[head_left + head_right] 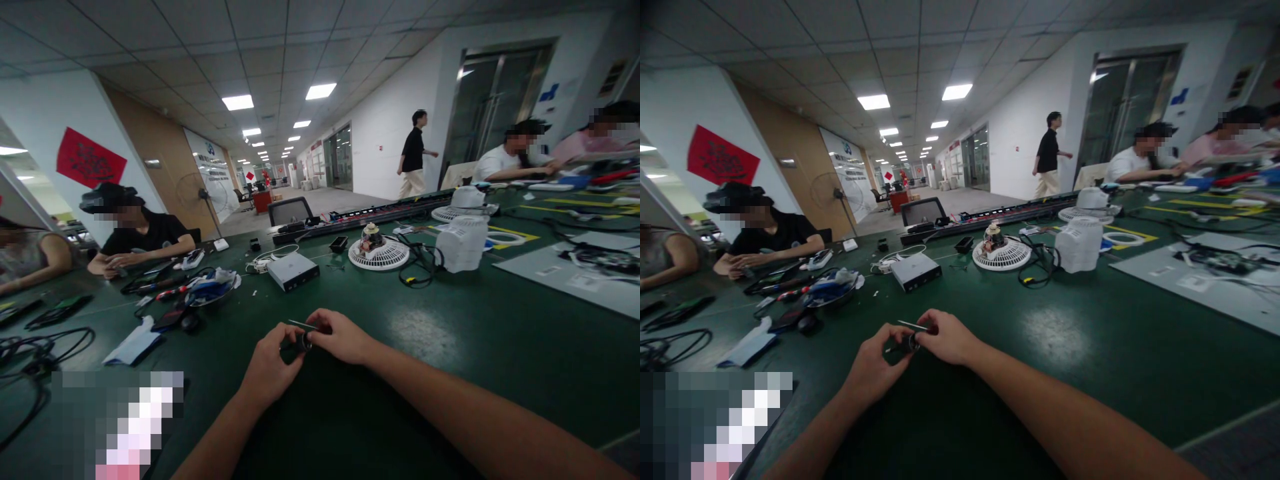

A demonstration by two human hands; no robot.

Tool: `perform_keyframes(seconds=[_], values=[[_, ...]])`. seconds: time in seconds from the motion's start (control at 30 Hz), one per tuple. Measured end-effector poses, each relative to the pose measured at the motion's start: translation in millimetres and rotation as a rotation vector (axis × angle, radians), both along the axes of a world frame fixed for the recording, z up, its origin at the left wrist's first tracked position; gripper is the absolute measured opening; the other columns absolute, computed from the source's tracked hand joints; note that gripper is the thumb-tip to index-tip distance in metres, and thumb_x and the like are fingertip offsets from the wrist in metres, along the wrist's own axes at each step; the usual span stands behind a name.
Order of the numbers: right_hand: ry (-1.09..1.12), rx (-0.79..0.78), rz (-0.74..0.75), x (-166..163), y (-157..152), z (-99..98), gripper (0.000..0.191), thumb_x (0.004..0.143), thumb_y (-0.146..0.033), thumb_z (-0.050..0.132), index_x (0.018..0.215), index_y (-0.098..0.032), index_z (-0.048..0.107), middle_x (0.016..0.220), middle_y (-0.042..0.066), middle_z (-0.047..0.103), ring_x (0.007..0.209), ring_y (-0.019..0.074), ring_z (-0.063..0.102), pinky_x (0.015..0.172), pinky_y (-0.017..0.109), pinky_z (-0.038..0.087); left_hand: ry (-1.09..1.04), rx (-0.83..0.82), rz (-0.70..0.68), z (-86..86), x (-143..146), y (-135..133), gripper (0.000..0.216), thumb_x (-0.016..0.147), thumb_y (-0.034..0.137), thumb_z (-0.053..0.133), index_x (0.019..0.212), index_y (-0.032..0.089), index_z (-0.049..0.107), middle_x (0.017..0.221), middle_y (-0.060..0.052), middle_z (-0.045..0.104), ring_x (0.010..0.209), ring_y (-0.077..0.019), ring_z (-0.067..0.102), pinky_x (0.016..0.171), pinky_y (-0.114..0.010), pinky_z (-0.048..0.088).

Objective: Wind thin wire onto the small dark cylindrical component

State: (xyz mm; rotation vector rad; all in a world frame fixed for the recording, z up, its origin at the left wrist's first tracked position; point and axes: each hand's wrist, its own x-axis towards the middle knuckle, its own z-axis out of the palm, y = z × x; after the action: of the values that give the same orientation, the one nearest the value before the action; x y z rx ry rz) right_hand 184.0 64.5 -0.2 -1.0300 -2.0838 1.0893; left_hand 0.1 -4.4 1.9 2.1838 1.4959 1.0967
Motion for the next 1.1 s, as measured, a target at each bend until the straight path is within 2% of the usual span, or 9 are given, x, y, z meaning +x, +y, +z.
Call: perform_keyframes(seconds=[0.07,0.13,0.27,0.37,0.5,0.7,0.87,1.0,1.1], values=[[-0.094,0.155,-0.088,4,0,2.4,0.019,0.088,-0.020,0.052,0.106,-0.017,0.059,0.085,0.003,0.067,0.073,0.0143,0.059,0.063,0.025,0.040,0.002,-0.019,0.065,-0.6,-1,2,0.019,0.074,0.012,0.061,0.081,0.023,0.048,0.098,-0.001,0.070,0.092,-0.0181,0.067,0.082,-0.032,0.051],[-0.237,0.312,-0.133,9,1,5.2,0.017,0.088,-0.018,0.049,0.101,-0.018,0.060,0.086,0.004,0.067,0.076,0.0165,0.060,0.065,0.027,0.039,0.008,-0.030,0.139,-0.9,-3,5,0.020,0.072,0.013,0.061,0.081,0.023,0.045,0.098,-0.002,0.070,0.091,-0.0188,0.067,0.081,-0.033,0.051],[-0.409,0.465,-0.088,17,1,11.9,0.013,0.084,-0.019,0.054,0.093,-0.020,0.064,0.085,0.004,0.067,0.079,0.0187,0.060,0.066,0.028,0.037,0.042,-0.064,0.224,-0.6,-6,7,0.021,0.072,0.013,0.061,0.084,0.022,0.046,0.097,-0.003,0.070,0.085,-0.0195,0.067,0.077,-0.034,0.052],[-0.408,0.511,-0.033,18,-2,16.0,0.014,0.082,-0.017,0.055,0.092,-0.019,0.065,0.086,0.005,0.067,0.079,0.0178,0.059,0.068,0.028,0.038,0.051,-0.096,0.200,0.0,-7,5,0.022,0.072,0.013,0.061,0.087,0.022,0.048,0.098,-0.003,0.069,0.084,-0.0188,0.067,0.076,-0.033,0.052],[-0.402,0.569,0.075,15,-3,18.2,0.016,0.086,-0.016,0.053,0.094,-0.019,0.066,0.089,0.005,0.069,0.084,0.0184,0.059,0.075,0.029,0.039,0.051,-0.122,0.091,0.8,-8,3,0.021,0.072,0.013,0.060,0.087,0.022,0.050,0.100,-0.004,0.070,0.087,-0.0186,0.067,0.076,-0.032,0.052],[-0.486,0.602,0.094,15,-4,19.7,0.018,0.086,-0.017,0.054,0.095,-0.018,0.069,0.090,0.007,0.071,0.086,0.0203,0.061,0.076,0.030,0.041,0.020,-0.139,0.060,-0.4,-8,4,0.020,0.071,0.013,0.062,0.085,0.021,0.051,0.101,-0.005,0.071,0.090,-0.0199,0.067,0.080,-0.035,0.053],[-0.444,0.499,0.078,16,-2,16.7,0.020,0.085,-0.020,0.054,0.097,-0.022,0.070,0.093,0.004,0.072,0.084,0.0181,0.064,0.072,0.028,0.042,0.019,-0.130,0.069,-0.2,-9,5,0.020,0.072,0.011,0.061,0.085,0.022,0.050,0.104,-0.006,0.070,0.095,-0.0211,0.067,0.085,-0.038,0.053],[-0.452,0.468,-0.005,15,-1,16.5,0.020,0.084,-0.021,0.054,0.096,-0.022,0.071,0.092,0.003,0.073,0.082,0.0184,0.065,0.070,0.028,0.043,0.036,-0.145,0.054,-0.5,-10,4,0.019,0.072,0.013,0.061,0.086,0.022,0.050,0.104,-0.005,0.070,0.091,-0.0202,0.068,0.082,-0.036,0.054],[-0.451,0.463,0.024,16,-3,18.6,0.020,0.082,-0.020,0.055,0.093,-0.022,0.072,0.087,0.003,0.073,0.078,0.0179,0.065,0.068,0.027,0.043,0.054,-0.156,0.069,-1.8,-8,4,0.020,0.071,0.015,0.062,0.088,0.022,0.052,0.104,-0.006,0.070,0.087,-0.0204,0.068,0.078,-0.035,0.055]])
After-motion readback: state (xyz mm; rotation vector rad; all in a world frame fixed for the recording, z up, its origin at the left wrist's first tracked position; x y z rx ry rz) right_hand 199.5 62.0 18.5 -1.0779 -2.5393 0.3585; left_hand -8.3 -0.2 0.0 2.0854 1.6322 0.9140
